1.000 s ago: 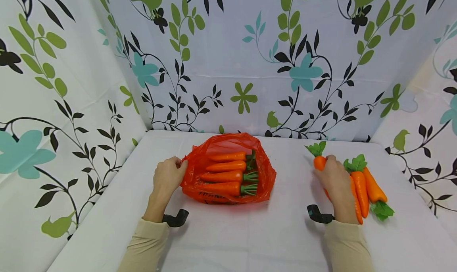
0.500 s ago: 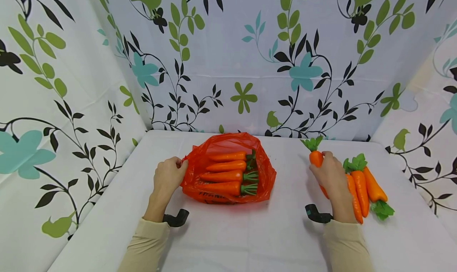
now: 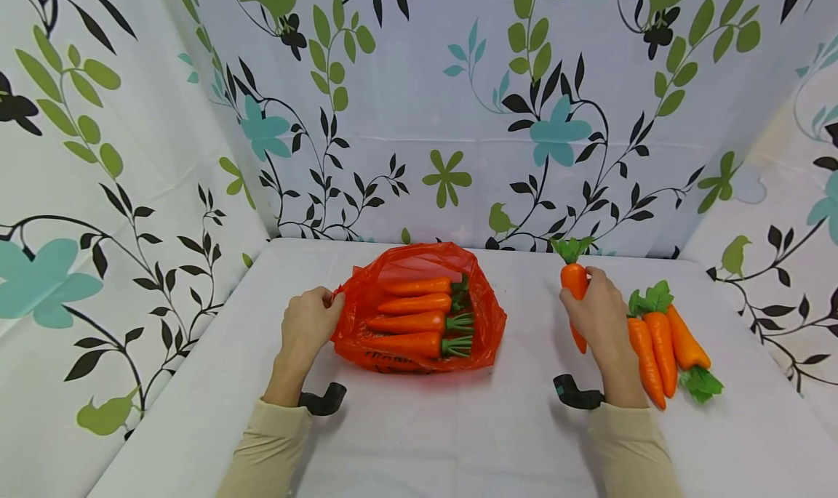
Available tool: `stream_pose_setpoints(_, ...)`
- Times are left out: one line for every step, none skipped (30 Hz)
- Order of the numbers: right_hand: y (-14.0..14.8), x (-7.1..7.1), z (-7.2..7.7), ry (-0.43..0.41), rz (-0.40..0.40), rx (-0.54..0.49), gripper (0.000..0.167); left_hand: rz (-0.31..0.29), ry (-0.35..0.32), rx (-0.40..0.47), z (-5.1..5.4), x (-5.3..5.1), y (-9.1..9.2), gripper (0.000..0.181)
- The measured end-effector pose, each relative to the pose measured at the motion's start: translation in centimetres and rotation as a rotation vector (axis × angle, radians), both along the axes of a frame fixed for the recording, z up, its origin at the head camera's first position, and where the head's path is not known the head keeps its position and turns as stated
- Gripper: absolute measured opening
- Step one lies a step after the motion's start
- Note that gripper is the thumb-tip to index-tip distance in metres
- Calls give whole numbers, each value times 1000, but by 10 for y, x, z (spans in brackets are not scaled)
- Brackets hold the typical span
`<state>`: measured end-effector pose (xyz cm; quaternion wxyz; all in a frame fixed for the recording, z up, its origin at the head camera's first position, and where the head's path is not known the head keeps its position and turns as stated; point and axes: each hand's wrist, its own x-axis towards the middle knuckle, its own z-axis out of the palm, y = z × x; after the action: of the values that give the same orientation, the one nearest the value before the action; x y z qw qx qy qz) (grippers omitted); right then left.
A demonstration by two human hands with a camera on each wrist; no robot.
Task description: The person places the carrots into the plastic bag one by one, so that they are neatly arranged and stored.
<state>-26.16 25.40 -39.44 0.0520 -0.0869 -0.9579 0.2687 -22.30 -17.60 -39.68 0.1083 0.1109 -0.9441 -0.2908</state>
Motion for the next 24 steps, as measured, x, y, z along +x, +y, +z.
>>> stream_pose_setpoints(-1, 0, 0, 8, -1, -3, 74, 0, 2, -2, 0, 0, 0, 29)
stream_pose_setpoints(-3, 1, 1, 18, 0, -4, 74, 0, 3, -4, 0, 0, 0, 29)
stream_pose_setpoints(-4, 1, 1, 26, 2, -7, 74, 0, 3, -4, 0, 0, 0, 29)
stream_pose_setpoints(-5, 2, 2, 34, 5, -8, 74, 0, 3, -4, 0, 0, 0, 29)
stream_pose_setpoints(-6, 2, 2, 40, 7, -8, 74, 0, 3, -4, 0, 0, 0, 29)
stream_pose_setpoints(-6, 2, 2, 45, 10, -8, 74, 0, 2, -4, 0, 0, 0, 28)
stream_pose_setpoints(-7, 2, 2, 49, 12, -7, 74, 0, 0, -2, 0, 0, 0, 28)
stream_pose_setpoints(-7, 2, 2, 51, 15, -6, 74, 0, 0, -2, 0, 0, 0, 28)
stream_pose_setpoints(-8, 2, 3, 52, 16, -6, 74, 0, 0, -2, 0, 0, 0, 28)
stream_pose_setpoints(-9, 2, 3, 55, 17, -3, 74, 1, -1, -2, 0, 0, 0, 28)
stream_pose_setpoints(-9, 3, 3, 59, 18, -3, 74, 3, 0, -2, 0, 0, 0, 28)
stream_pose_setpoints(-10, 3, 3, 63, 18, -3, 74, 4, 1, -2, -1, 0, 0, 28)
stream_pose_setpoints(-12, 3, 3, 67, 19, -4, 73, 5, 3, -2, -1, 0, 0, 28)
stream_pose_setpoints(-13, 3, 3, 72, 18, -5, 73, 6, 4, -2, -1, -1, 0, 28)
stream_pose_setpoints(-14, 3, 4, 76, 18, -7, 73, 7, 7, -2, -1, -1, 0, 28)
stream_pose_setpoints(-15, 3, 4, 81, 19, -8, 73, 8, 8, -2, -1, -1, 0, 28)
stream_pose_setpoints(-17, 3, 4, 86, 21, -8, 73, 8, 11, -1, -1, -1, 0, 28)
stream_pose_setpoints(-18, 3, 4, 89, 23, -9, 73, 8, 12, 1, -1, -1, 0, 28)
stream_pose_setpoints(-19, 4, 5, 92, 28, -11, 73, 7, 12, 1, 0, -1, 0, 28)
stream_pose_setpoints(-20, 4, 5, 94, 31, -12, 73, 7, 12, 1, 0, 0, -1, 28)
stream_pose_setpoints(-21, 4, 6, 94, 37, -16, 73, 7, 13, 1, 0, 0, -1, 28)
stream_pose_setpoints(-22, 4, 6, 96, 42, -19, 73, 5, 11, 2, 0, 0, -1, 28)
stream_pose_setpoints(-23, 5, 7, 97, 47, -24, 73, 3, 10, 3, 0, 1, -1, 28)
stream_pose_setpoints(-24, 5, 8, 99, 52, -29, 73, 2, 8, 3, 0, 1, -1, 28)
